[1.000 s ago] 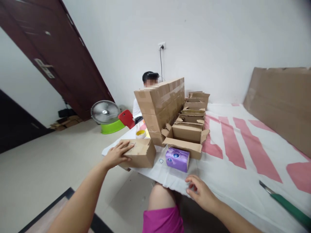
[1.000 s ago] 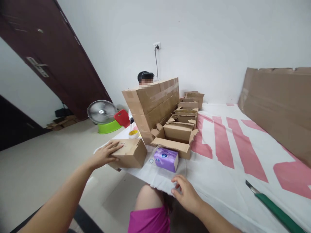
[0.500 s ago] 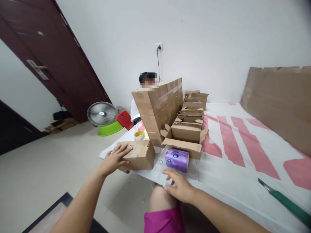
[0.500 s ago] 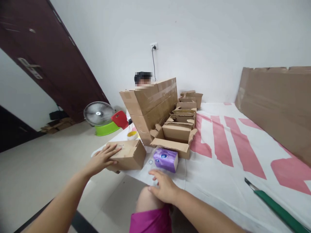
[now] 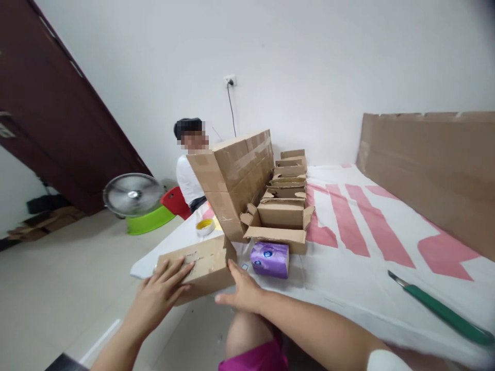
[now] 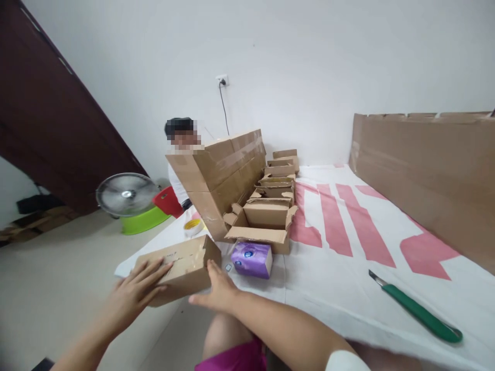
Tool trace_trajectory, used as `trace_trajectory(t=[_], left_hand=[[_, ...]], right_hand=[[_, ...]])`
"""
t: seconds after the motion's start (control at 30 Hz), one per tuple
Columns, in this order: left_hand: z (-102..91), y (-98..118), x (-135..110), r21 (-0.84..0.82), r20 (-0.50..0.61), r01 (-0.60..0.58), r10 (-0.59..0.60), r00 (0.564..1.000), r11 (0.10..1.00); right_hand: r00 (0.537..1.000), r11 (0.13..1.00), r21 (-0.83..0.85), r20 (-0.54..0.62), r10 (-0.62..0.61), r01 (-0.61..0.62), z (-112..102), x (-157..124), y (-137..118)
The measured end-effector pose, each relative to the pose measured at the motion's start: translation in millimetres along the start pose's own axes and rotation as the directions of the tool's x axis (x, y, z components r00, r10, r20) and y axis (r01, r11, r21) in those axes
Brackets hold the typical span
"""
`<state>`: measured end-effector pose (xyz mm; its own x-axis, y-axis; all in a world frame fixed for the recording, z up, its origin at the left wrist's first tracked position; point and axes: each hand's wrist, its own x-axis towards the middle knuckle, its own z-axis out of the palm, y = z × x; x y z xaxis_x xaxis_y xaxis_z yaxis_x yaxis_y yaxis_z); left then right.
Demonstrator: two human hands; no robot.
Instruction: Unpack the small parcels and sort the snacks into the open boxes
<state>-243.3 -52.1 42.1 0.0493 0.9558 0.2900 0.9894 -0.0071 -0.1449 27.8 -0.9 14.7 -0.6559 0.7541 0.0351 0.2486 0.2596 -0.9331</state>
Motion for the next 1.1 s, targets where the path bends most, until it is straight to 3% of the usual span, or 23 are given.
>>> trace_trajectory(t=[0.1,0.2,0.37,0.53,0.6,0.67,0.8,0.87,0.97,1.03,1.1], left_hand=[[-3.9,8,-20,-0.066,-0.016,-0.044,0.043,0.999,0.997],[-17.2,30,-44,-0.098,-0.004,-0.084,0.084,0.996,0.992],[-47.2,88,-61,-0.042,0.023,-0.23,0.231,0.973,0.972],[-57.2,160,-49,0.018,-0.153,-0.394,0.392,0.907,0.919],[-59.7,193,-41,0.034,-0.213,-0.469,0.465,0.859,0.883],[-63.1,228,-34,0.035,-0.249,-0.51,0.502,0.828,0.859],[-67.8,298,-19,-0.047,-0.328,-0.591,0.546,0.771,0.806],[-67.3,327,-10,-0.134,-0.36,-0.603,0.528,0.769,0.787],[-64.3,356,1,-0.263,-0.404,-0.613,0.492,0.771,0.745],[-62.3,363,6,-0.319,-0.436,-0.638,0.489,0.756,0.701],[-60.5,364,8,-0.359,-0.473,-0.65,0.47,0.745,0.67]], right_hand=[[0.999,0.999,-0.013,-0.019,-0.041,0.041,-4,-32,-9],[0.996,0.998,-0.044,-0.069,-0.055,0.052,-13,-74,-18],[0.99,0.995,-0.099,-0.139,-0.028,0.014,-40,-141,-25],[0.977,0.985,-0.173,-0.21,-0.033,-0.004,-75,-203,-3],[0.946,0.974,-0.227,-0.32,-0.057,-0.018,-87,-229,13],[0.885,0.952,-0.299,-0.457,-0.09,-0.058,-99,-254,28],[0.691,0.908,-0.348,-0.717,-0.095,-0.235,-119,-292,50],[0.616,0.898,-0.308,-0.786,-0.054,-0.315,-128,-306,56],[0.605,0.9,-0.275,-0.796,-0.015,-0.339,-143,-325,63],[0.626,0.906,-0.289,-0.779,-0.036,-0.308,-160,-335,69],[0.617,0.885,-0.351,-0.781,-0.097,-0.304,-181,-344,80]])
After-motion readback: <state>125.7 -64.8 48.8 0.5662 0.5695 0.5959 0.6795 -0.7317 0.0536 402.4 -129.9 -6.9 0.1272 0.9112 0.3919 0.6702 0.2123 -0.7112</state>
